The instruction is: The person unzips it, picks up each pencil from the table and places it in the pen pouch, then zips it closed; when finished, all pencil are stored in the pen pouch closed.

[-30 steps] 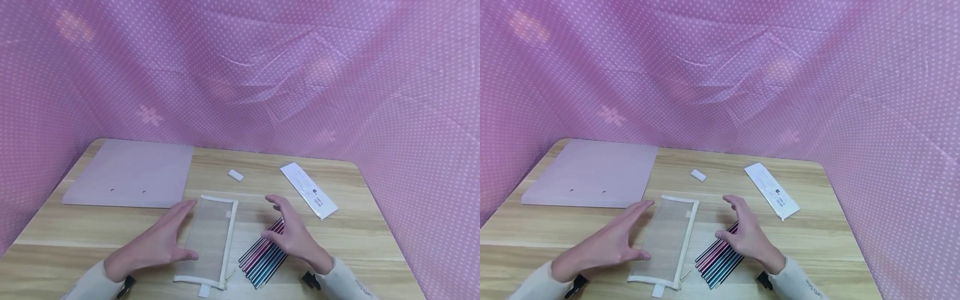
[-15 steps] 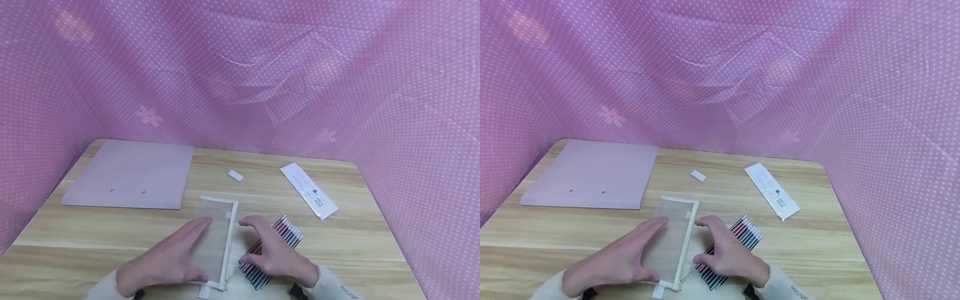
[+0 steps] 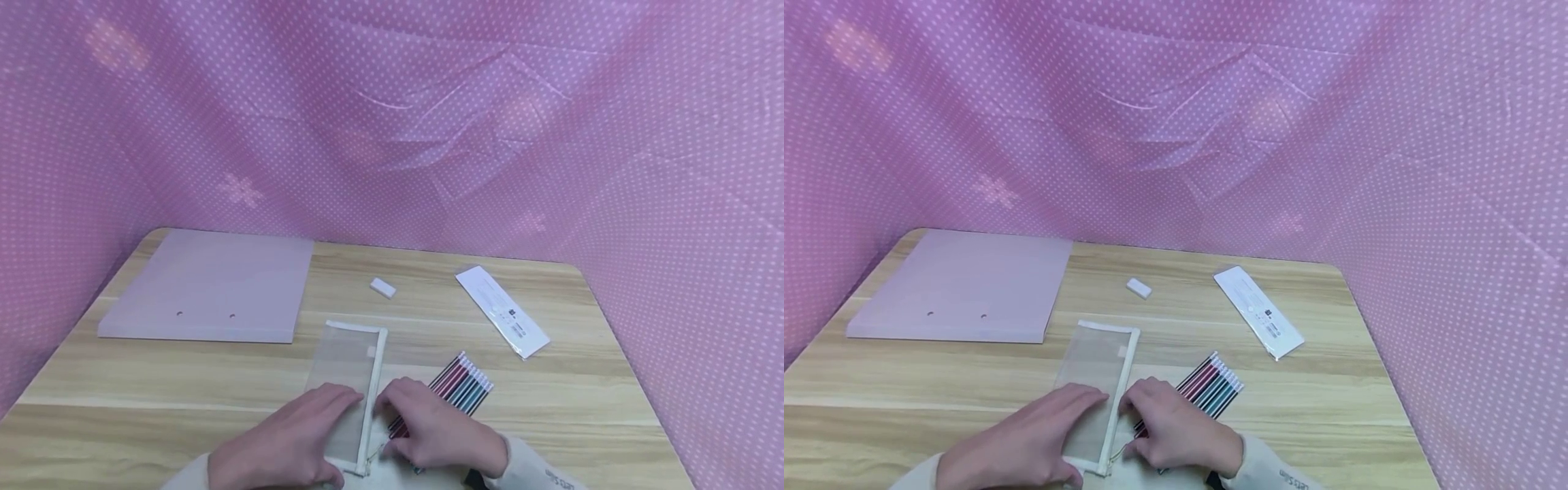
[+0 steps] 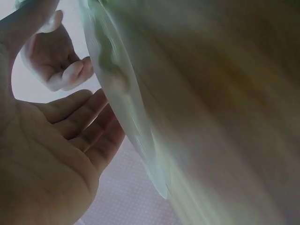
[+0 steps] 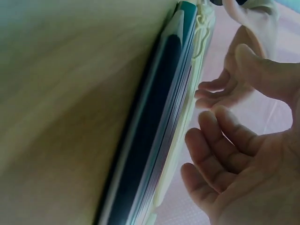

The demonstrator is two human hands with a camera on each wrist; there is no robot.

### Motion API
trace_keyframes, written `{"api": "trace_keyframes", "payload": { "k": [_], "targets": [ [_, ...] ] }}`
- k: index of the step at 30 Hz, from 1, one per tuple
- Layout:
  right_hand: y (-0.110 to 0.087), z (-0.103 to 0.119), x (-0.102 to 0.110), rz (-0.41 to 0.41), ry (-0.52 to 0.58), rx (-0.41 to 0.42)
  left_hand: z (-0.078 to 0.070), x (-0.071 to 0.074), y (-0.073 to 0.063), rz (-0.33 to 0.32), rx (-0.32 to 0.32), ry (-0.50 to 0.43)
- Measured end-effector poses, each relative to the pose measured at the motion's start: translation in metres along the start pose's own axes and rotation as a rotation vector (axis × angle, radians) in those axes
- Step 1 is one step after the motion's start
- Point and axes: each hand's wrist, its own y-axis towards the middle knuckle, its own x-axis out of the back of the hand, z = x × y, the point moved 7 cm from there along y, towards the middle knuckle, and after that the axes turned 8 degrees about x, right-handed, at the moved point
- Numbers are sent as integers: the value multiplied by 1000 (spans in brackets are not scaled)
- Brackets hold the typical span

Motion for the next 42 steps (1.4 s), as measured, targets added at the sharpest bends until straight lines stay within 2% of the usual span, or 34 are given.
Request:
{"api": "trace_keyframes", "payload": {
  "k": [9, 13, 17, 20, 25, 27, 30, 34, 39, 42],
  "targets": [
    [5, 11, -9, 63, -152, 114, -2, -2, -2, 22, -60, 12],
    [7, 12, -14, 107, -191, 146, 1, -4, 0, 63, -43, -3],
    [9, 13, -18, 147, -182, 168, 5, -7, 4, 116, 6, -45],
    [11, 14, -21, 169, -178, 186, 4, -8, 7, 141, -3, -70],
    [13, 18, -21, 144, -232, 236, 0, -9, 9, 135, -60, -75],
    [13, 20, -20, 119, -243, 247, 0, -9, 9, 134, -54, -70],
    [13, 20, -19, 86, -225, 239, 0, -10, 8, 132, -46, -65],
    [14, 20, -14, 39, -147, 200, -2, -8, 7, 106, -55, -73],
    [14, 17, -5, -23, 3, 142, -6, 1, 4, 41, -78, -120],
    [14, 12, 0, -57, 120, 75, -9, 11, 3, -10, -91, -150]
  ]
}}
